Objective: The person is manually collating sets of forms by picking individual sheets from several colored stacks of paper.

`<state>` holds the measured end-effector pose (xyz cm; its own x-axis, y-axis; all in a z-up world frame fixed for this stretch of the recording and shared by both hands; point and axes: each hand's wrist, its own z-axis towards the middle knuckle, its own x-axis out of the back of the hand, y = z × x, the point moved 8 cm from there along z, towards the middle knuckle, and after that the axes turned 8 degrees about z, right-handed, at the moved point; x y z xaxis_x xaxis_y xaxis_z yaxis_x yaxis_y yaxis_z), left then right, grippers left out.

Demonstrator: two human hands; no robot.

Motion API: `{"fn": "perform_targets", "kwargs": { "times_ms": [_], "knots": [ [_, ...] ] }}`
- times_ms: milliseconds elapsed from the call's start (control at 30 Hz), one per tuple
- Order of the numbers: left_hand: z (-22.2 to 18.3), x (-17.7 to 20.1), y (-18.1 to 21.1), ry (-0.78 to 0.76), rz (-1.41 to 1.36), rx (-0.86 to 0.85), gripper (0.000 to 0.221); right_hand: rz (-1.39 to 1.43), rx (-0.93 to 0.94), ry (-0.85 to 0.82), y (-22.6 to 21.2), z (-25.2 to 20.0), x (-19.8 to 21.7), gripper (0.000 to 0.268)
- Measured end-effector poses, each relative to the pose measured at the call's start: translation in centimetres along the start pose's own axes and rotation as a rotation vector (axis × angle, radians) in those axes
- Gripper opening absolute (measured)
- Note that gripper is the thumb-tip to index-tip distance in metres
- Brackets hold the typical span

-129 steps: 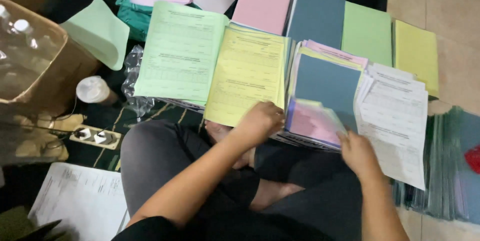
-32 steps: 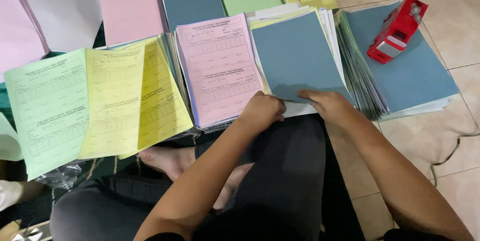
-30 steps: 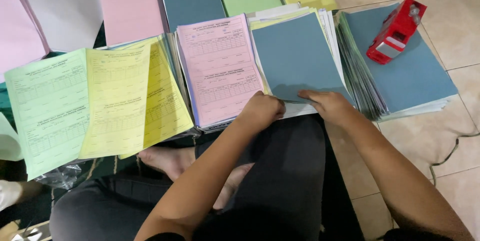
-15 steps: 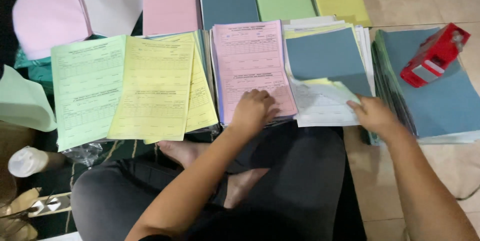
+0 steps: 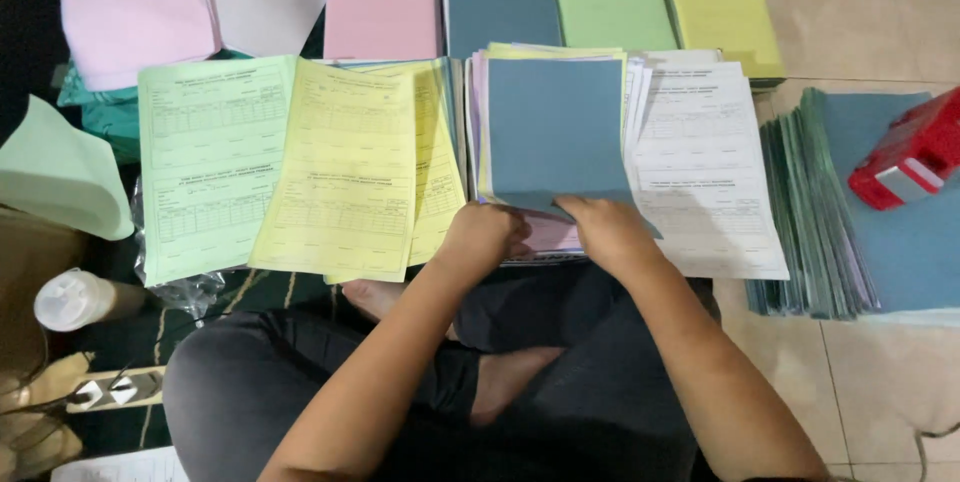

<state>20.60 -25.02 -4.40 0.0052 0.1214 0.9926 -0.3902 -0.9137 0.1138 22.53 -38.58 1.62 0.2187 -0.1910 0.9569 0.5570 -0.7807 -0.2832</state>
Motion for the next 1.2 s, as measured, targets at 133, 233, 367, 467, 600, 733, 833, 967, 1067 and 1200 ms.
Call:
{"fn": "perform_targets", "kwargs": {
  "times_ms": [133, 233, 367, 467, 600, 733, 833, 967, 1067, 1200],
  "knots": [
    [-0.8, 0.1, -0.3, 0.065, -0.088, -0.057, 0.023, 0.074, -0.076, -0.016, -1.1, -1.3, -1.1, 0.042],
    [-1.6, 1.4, 0.9, 0.125, 0.028, -0.109, 0.017, 0.143, -0.078, 0.042, -1.7, -2.1, -0.4, 0.043],
    [-2.7, 3.9, 1.5, 0.427, 0.01, -0.206, 0.014, 0.248, -0.075, 0.089, -1.5, -2.6, -1.1, 0.039],
    [-4.1, 6.0, 2.0, 0.693, -0.015, -0.217, 0.015, 0.221, -0.09, 0.086, -0.3, -2.6, -2.5, 0.041],
    [-7.9, 10.0, 0.8, 0.824, -0.093, -0.089, 0.014, 0.103, -0.177, 0.063, 0.4, -2.5, -2.9, 0.048],
    [-19.3, 13.2, -14.0, 0.854, 0.114, 0.33, 0.05, 0.123, -0.063, 0.115, 0.5, -2.4, -3.3, 0.046],
    [-28.8, 6.9, -26.3, 0.207, 0.284, 0.833, 0.054, 0.137, -0.032, 0.281, 0.3, -2.6, -2.4, 0.048],
    [-32.4, 5.6, -26.1, 0.188, 0.292, 0.57, 0.076, 0.073, -0.132, 0.22, 1.6, -2.3, -3.1, 0.039],
    [-32.7, 9.5, -23.7, 0.338, 0.353, 0.532, 0.048, 0.063, -0.187, 0.245, 4.6, -2.3, -4.2, 0.032],
    [-30.8, 14.4, -19.2, 0.606, 0.31, 0.518, 0.041, 0.265, -0.488, 0.17, 8.4, -2.8, -5.5, 0.045]
  ]
}}
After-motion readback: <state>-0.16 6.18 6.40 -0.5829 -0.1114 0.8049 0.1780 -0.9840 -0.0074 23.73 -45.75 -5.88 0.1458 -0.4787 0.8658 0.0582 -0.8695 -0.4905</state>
